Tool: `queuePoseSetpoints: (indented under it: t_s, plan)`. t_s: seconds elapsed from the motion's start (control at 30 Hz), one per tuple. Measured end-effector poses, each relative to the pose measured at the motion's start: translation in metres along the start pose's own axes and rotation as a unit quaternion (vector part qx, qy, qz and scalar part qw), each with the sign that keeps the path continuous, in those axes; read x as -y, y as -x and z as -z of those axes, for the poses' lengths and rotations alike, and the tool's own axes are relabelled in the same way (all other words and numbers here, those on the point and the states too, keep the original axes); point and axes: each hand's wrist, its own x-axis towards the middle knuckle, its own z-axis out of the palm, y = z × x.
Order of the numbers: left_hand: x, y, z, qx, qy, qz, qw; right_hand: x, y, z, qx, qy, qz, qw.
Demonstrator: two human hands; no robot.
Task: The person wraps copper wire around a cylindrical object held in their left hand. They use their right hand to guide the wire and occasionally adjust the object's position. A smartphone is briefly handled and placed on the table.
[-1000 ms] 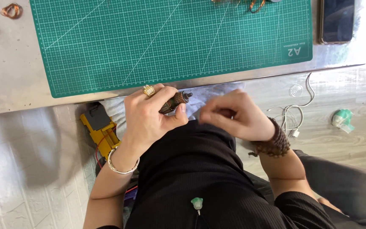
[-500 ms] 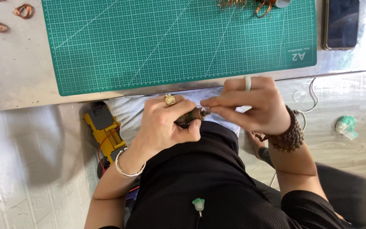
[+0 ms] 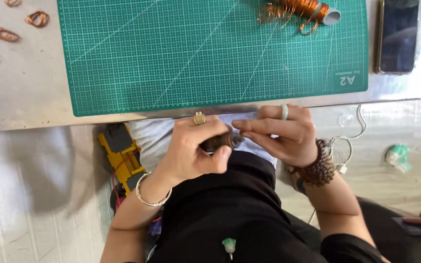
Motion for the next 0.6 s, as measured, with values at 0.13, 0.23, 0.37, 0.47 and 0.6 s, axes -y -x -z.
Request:
queuePoseSetpoints:
  t_s: [0.13, 0.23, 0.37, 0.47, 0.6]
  plan:
    - [0.003, 0.002, -0.005, -0.021, 0.035, 0.024, 0.999, 0.003, 0.017, -0.013, -0.048, -0.009, -0.021, 0.999]
    - [0.002, -0.001, -0.007, -0.050, 0.067, 0.021, 0.996, 0.003, 0.028, -0.025, -0.135, -0.128, -0.082, 0.979]
    - [0.006, 0.000, -0.006, -0.066, 0.097, 0.034, 0.993, -0.006, 0.038, -0.034, -0.218, -0.327, -0.194, 0.899]
    - [0.008, -0.001, -0.007, -0.071, 0.123, 0.050, 0.989, -0.009, 0.039, -0.032, -0.199, -0.369, -0.248, 0.873]
    - [0.014, -0.004, -0.007, -0.089, 0.137, 0.068, 0.984, -0.012, 0.037, -0.034, -0.214, -0.314, -0.235, 0.895]
